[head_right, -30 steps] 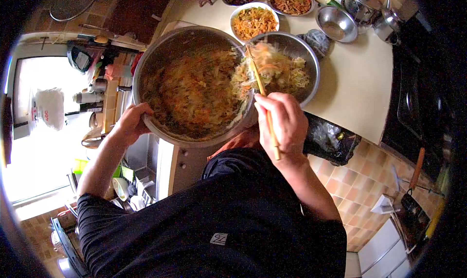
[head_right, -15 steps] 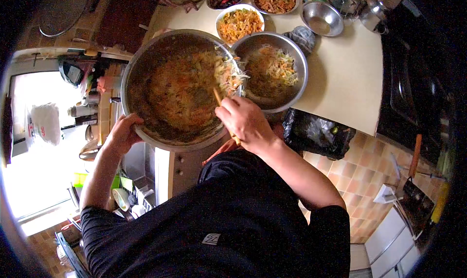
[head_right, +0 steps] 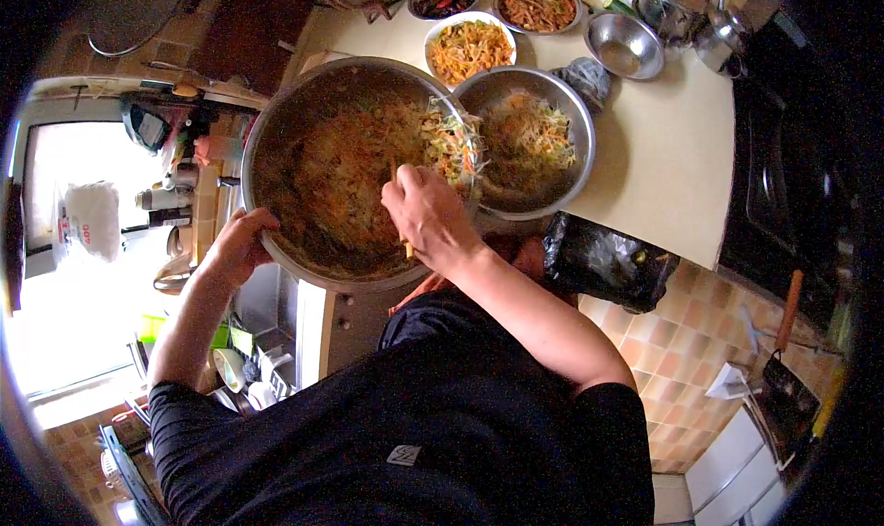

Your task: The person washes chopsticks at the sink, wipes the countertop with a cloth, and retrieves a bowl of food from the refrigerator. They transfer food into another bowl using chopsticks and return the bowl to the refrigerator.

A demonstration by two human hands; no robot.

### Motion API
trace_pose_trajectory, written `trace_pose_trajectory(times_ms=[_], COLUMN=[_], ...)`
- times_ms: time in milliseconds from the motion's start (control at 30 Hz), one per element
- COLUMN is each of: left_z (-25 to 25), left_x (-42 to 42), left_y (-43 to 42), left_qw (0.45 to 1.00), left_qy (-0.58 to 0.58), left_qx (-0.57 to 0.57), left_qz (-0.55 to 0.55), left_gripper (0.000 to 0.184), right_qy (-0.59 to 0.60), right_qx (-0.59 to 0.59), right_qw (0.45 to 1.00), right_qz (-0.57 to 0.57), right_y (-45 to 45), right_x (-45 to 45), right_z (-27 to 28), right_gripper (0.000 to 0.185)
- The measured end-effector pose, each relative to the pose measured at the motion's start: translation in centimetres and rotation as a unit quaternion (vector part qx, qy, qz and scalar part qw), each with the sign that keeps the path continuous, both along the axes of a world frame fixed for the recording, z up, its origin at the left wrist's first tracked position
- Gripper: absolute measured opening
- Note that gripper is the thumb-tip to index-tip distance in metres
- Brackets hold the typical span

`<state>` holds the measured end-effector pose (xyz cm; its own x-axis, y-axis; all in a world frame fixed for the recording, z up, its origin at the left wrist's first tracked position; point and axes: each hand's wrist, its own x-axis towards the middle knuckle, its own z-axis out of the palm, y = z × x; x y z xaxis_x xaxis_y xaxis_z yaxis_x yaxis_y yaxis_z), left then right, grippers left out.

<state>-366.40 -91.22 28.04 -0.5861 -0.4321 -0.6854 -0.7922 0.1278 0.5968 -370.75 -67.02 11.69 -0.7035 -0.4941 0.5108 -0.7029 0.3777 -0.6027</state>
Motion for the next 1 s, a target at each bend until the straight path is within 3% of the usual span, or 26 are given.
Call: trace_pose_trajectory(times_ms=[200, 567, 667, 767, 833, 900, 1000], left_z=[-0.9, -0.4, -0.6, -0.4, -0.2, -0.2, -0.3], left_x=[0.5, -0.1, 0.3, -0.1, -0.5, -0.7, -0.5], left_y=[-1.1, 0.5, 0.0, 0.0, -0.1, -0.3, -0.4], left_qw=[1.0, 1.0, 1.0, 1.0, 1.0, 1.0, 1.0], left_qy=[0.005, 0.008, 0.016, 0.019, 0.02, 0.021, 0.015], left_qx=[0.009, 0.008, 0.023, 0.0, -0.018, -0.023, -0.021], left_qz=[-0.003, 0.008, 0.01, 0.008, 0.007, 0.002, -0.014], left_gripper=[0.023, 0.026, 0.027, 0.029, 0.031, 0.033, 0.033], right_qy=[0.035, 0.082, 0.042, -0.089, -0.167, -0.151, -0.044], right_qx=[-0.061, -0.087, -0.114, -0.187, -0.169, -0.064, -0.016], right_qw=[0.993, 0.985, 0.985, 0.978, 0.971, 0.986, 0.998], right_qz=[-0.098, -0.124, -0.124, -0.035, 0.018, 0.036, 0.035], right_y=[1.9, 9.7, 11.8, 10.7, 8.4, 6.4, 6.1], right_x=[1.5, 3.4, 3.9, 4.3, 4.1, 3.7, 2.1], right_z=[0.6, 3.6, 4.3, 5.9, 5.1, 3.0, 1.6], right_gripper=[0.011, 0.024, 0.019, 0.014, 0.009, 0.008, 0.006])
